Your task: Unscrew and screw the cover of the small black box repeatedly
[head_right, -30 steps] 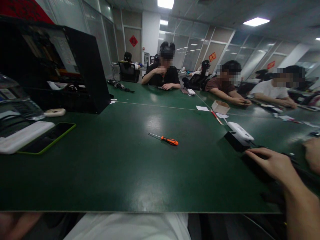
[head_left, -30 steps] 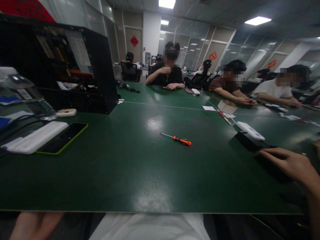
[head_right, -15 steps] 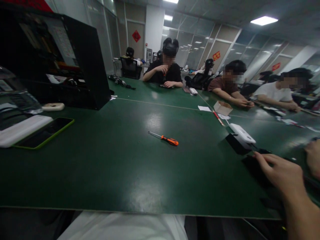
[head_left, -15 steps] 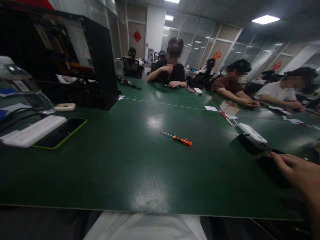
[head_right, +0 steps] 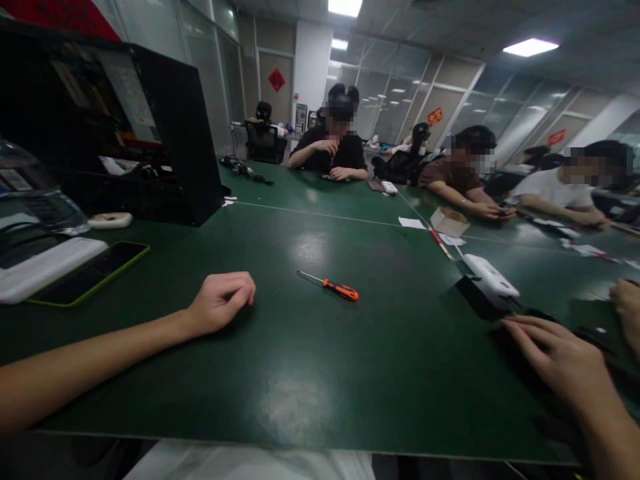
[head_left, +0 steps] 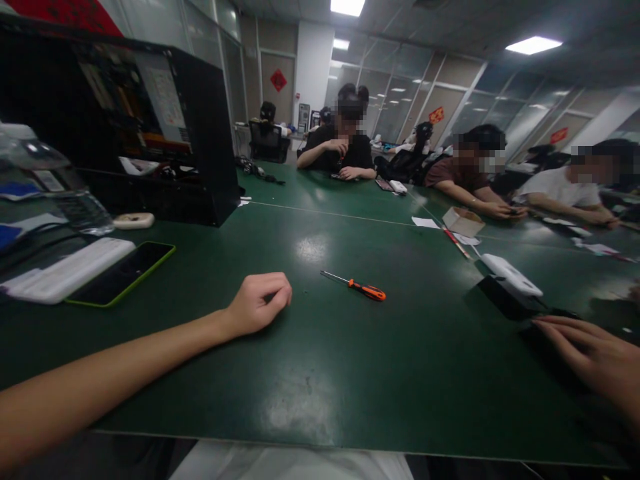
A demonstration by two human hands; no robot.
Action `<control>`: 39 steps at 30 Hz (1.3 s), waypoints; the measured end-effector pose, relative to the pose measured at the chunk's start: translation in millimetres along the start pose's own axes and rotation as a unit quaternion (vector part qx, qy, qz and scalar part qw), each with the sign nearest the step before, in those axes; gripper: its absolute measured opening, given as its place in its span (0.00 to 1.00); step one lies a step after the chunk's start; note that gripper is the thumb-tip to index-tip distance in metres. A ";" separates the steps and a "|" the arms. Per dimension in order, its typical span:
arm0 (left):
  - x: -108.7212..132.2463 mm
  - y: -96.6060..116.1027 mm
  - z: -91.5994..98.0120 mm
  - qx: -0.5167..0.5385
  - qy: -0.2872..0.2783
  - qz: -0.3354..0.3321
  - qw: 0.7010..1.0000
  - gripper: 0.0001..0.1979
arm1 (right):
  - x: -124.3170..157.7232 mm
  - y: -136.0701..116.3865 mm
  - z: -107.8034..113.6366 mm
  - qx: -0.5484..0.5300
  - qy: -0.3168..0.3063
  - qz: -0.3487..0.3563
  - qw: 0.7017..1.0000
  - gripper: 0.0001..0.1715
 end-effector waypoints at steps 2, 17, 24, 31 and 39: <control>-5.3 -3.6 -9.6 0.003 0.009 0.020 1.000 0.19 | -6.9 3.4 -2.5 -0.027 -0.044 -0.001 0.999 0.26; 4.0 -14.6 -2.6 0.059 0.014 0.123 0.991 0.22 | -39.1 7.2 -22.6 -0.048 -0.191 0.005 0.980 0.18; 6.8 -10.1 -0.9 0.069 0.008 0.112 0.991 0.22 | -16.5 -5.4 5.0 -0.001 0.042 -0.064 0.997 0.33; 5.8 -7.8 -1.6 0.063 0.003 0.098 0.993 0.21 | -16.6 -7.4 0.7 0.037 0.041 -0.041 0.998 0.37; 6.8 -6.2 -4.8 0.058 -0.011 0.087 0.994 0.22 | -35.3 -1.1 8.5 0.054 -0.021 -0.155 0.986 0.20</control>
Point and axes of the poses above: each hand's wrist, its own x-axis away from the middle knuckle, its own z-axis out of the back of the hand, y = z × x, the point moved 3 cm from there along -x, towards the middle knuckle, and after that the axes turned 14 degrees about -x, right-handed, at the moved point
